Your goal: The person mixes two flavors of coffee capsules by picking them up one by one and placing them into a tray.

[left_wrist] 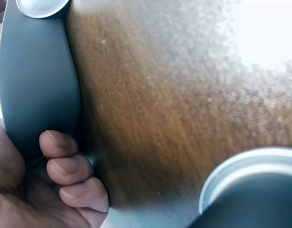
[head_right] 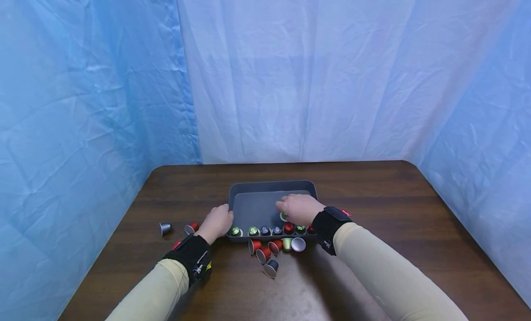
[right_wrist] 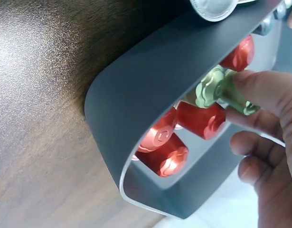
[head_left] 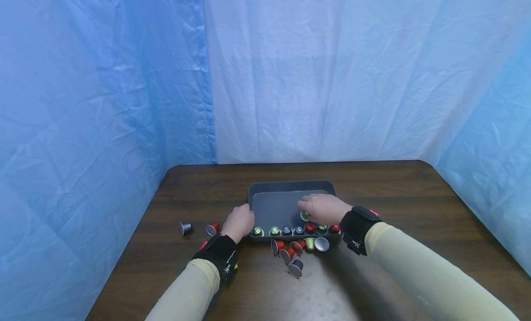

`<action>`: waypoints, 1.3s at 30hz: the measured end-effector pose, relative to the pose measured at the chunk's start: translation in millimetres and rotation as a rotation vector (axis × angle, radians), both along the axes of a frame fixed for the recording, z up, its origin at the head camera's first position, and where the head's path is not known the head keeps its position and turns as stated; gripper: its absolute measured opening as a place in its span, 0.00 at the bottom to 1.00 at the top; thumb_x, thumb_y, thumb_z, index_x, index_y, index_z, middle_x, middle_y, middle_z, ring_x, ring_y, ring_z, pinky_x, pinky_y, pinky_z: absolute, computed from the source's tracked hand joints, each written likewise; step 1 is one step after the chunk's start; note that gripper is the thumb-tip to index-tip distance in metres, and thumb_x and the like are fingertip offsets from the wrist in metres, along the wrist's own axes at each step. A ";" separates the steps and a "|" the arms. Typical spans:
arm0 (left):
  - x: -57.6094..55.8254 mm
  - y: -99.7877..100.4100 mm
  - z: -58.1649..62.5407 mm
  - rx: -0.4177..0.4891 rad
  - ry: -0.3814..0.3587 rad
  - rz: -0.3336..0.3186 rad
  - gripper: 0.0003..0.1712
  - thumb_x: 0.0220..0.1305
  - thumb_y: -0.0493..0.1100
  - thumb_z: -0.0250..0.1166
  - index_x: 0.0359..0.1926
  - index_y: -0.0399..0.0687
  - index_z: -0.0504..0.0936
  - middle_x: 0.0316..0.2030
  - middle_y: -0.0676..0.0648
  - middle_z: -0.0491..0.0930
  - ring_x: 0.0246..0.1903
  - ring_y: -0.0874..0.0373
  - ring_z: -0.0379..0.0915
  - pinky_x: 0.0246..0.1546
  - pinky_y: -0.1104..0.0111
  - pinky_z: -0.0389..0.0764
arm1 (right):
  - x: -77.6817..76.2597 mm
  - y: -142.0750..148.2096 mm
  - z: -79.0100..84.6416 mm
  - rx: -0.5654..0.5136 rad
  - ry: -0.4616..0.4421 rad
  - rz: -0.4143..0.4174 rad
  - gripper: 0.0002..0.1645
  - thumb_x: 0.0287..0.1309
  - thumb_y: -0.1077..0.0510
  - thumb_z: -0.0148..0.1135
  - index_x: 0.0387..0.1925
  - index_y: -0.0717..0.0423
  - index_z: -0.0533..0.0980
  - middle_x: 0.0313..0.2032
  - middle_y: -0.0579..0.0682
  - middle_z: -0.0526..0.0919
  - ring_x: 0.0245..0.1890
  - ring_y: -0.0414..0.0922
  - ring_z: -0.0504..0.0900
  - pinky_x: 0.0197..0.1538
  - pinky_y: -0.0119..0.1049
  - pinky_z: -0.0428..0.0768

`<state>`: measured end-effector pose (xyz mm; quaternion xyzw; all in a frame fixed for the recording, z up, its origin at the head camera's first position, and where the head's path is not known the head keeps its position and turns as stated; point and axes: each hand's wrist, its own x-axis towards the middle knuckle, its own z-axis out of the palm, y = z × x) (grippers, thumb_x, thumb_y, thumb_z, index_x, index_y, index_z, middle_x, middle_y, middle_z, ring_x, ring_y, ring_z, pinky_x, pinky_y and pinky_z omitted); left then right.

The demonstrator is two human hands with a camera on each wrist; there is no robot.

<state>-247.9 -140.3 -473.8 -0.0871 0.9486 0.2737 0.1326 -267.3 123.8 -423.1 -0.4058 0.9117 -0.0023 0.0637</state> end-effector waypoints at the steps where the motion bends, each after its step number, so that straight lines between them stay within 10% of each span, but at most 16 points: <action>1: 0.2 0.0 0.3 -0.002 0.001 -0.003 0.22 0.78 0.47 0.55 0.63 0.37 0.74 0.53 0.37 0.80 0.48 0.44 0.78 0.50 0.48 0.81 | -0.4 -0.2 -0.9 0.005 0.004 0.005 0.14 0.59 0.58 0.74 0.47 0.50 0.82 0.41 0.45 0.85 0.41 0.42 0.82 0.50 0.40 0.83; 39: 0.6 0.1 1.4 -0.056 0.050 -0.046 0.20 0.78 0.45 0.54 0.60 0.35 0.76 0.53 0.35 0.81 0.50 0.43 0.80 0.50 0.48 0.81 | 8.1 11.5 4.3 -0.012 0.051 0.030 0.17 0.61 0.58 0.71 0.52 0.50 0.83 0.43 0.45 0.85 0.45 0.43 0.83 0.53 0.42 0.83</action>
